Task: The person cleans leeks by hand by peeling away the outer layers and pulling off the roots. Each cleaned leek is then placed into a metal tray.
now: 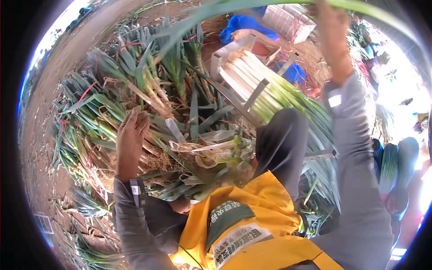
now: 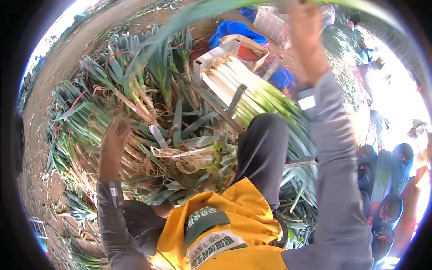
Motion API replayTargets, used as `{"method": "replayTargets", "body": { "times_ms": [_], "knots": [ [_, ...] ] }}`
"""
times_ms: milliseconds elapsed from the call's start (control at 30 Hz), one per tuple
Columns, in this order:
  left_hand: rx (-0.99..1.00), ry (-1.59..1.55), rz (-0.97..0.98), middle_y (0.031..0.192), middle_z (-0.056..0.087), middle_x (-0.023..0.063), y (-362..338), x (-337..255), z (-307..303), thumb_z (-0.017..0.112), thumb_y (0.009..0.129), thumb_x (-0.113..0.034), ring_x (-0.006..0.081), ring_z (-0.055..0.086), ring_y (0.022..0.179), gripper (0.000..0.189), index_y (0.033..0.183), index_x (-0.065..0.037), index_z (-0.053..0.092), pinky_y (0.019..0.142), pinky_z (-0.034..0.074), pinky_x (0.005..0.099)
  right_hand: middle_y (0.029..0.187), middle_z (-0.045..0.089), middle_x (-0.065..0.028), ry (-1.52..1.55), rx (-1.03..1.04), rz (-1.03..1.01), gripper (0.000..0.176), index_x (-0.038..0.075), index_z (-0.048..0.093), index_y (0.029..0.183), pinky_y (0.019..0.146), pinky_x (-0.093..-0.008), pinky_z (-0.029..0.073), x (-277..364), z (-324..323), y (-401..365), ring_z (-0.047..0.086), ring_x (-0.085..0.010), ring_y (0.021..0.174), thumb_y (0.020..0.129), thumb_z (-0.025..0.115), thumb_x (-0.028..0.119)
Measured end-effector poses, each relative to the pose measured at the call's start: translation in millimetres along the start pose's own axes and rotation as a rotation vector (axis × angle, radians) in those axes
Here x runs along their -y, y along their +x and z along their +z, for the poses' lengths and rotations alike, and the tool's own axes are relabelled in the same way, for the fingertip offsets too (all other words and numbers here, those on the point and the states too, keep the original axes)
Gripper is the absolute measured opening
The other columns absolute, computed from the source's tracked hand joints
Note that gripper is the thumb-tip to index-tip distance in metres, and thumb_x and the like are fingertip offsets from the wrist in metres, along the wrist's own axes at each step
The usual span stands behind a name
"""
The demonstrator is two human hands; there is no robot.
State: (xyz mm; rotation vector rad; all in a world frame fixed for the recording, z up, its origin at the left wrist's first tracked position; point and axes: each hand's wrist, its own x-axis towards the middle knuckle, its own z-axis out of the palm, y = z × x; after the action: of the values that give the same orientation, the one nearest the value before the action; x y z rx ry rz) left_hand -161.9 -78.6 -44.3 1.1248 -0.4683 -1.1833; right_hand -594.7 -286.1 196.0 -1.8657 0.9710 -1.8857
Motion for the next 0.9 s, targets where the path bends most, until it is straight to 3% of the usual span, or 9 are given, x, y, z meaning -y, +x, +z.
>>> {"method": "replayTargets", "body": {
  "times_ms": [67,133,200,300,400,433,500,700,900],
  "knots": [
    [-0.015,-0.015,-0.028,0.105,0.069,0.0069,-1,4,6,0.061,0.102,-0.026,0.0181,0.067,0.095,0.034,0.127,-0.003,0.064,0.091,0.053,0.0317,0.071,0.067,-0.0082,-0.636,-0.033,-0.082,0.031,-0.005,0.071,0.091,0.052,-0.0324,0.044,47,-49,15,0.058,-0.0145,0.059,0.091,0.071,0.026],
    [-0.068,0.025,-0.053,0.104,0.069,0.0063,3,8,9,0.061,0.102,-0.027,0.0176,0.066,0.093,0.034,0.126,-0.003,0.064,0.089,0.053,0.0306,0.071,0.066,-0.0096,-0.971,0.04,-0.294,0.03,-0.006,0.07,0.092,0.055,-0.0325,0.046,28,-97,38,0.06,-0.0157,0.063,0.091,0.069,0.024],
    [-0.05,0.058,-0.061,0.102,0.068,0.0051,7,15,17,0.061,0.102,-0.027,0.0164,0.065,0.091,0.033,0.126,-0.004,0.064,0.088,0.053,0.0296,0.094,0.072,-0.0143,-1.313,0.445,-0.267,0.033,0.01,0.058,0.122,0.072,-0.0467,0.054,-5,-153,58,0.071,-0.0351,0.087,0.092,0.066,0.019],
    [-0.109,0.094,-0.14,0.101,0.067,0.0023,5,23,35,0.061,0.102,-0.027,0.0138,0.065,0.09,0.033,0.126,-0.005,0.064,0.085,0.052,0.0282,0.103,0.065,-0.0172,-1.307,0.868,-0.127,0.022,0.009,0.059,0.109,0.079,-0.049,0.051,-57,-166,-5,0.065,-0.0369,0.096,0.09,0.065,0.019],
    [0.049,0.151,-0.186,0.116,0.06,0.006,4,30,33,0.059,0.103,-0.033,0.0166,0.059,0.101,0.046,0.137,-0.002,0.056,0.094,0.049,0.0324,0.094,0.063,-0.0201,-1.21,1.058,-0.148,0.022,0.002,0.064,0.092,0.071,-0.0513,0.052,-151,-166,-114,0.064,-0.0411,0.083,0.079,0.065,0.021],
    [0.013,0.172,-0.193,0.109,0.061,0.0055,-4,25,51,0.06,0.103,-0.029,0.0147,0.06,0.096,0.041,0.133,-0.002,0.058,0.088,0.05,0.03,0.091,0.062,-0.0202,-1.253,1.293,0.152,0.023,0.001,0.063,0.093,0.071,-0.0507,0.052,-157,-150,-138,0.063,-0.0406,0.084,0.078,0.065,0.02],
    [0.008,0.204,-0.208,0.106,0.062,0.0049,-12,16,63,0.06,0.103,-0.027,0.0135,0.06,0.093,0.038,0.131,-0.002,0.06,0.085,0.05,0.0285,0.093,0.06,-0.0197,-1.068,1.431,0.039,0.029,0.0,0.061,0.098,0.074,-0.0503,0.051,-209,-155,-207,0.063,-0.04,0.086,0.077,0.066,0.019],
    [-0.035,0.134,-0.141,0.098,0.064,0.0031,-13,5,61,0.059,0.103,-0.018,0.0098,0.058,0.083,0.028,0.123,0.001,0.062,0.074,0.047,0.0241,0.102,0.06,-0.0198,-0.778,1.185,0.168,0.039,0.001,0.057,0.111,0.073,-0.0508,0.05,-204,-120,-227,0.062,-0.0408,0.088,0.08,0.073,0.019],
    [-0.023,0.247,-0.208,0.097,0.065,0.0032,11,22,73,0.059,0.103,-0.023,0.0104,0.061,0.086,0.033,0.127,0.0,0.061,0.077,0.049,0.0254,0.11,0.062,-0.0188,-0.724,1.099,0.078,0.043,0.001,0.057,0.121,0.076,-0.0487,0.052,-268,-101,-252,0.064,-0.0406,0.092,0.087,0.072,0.022]
  ]
}}
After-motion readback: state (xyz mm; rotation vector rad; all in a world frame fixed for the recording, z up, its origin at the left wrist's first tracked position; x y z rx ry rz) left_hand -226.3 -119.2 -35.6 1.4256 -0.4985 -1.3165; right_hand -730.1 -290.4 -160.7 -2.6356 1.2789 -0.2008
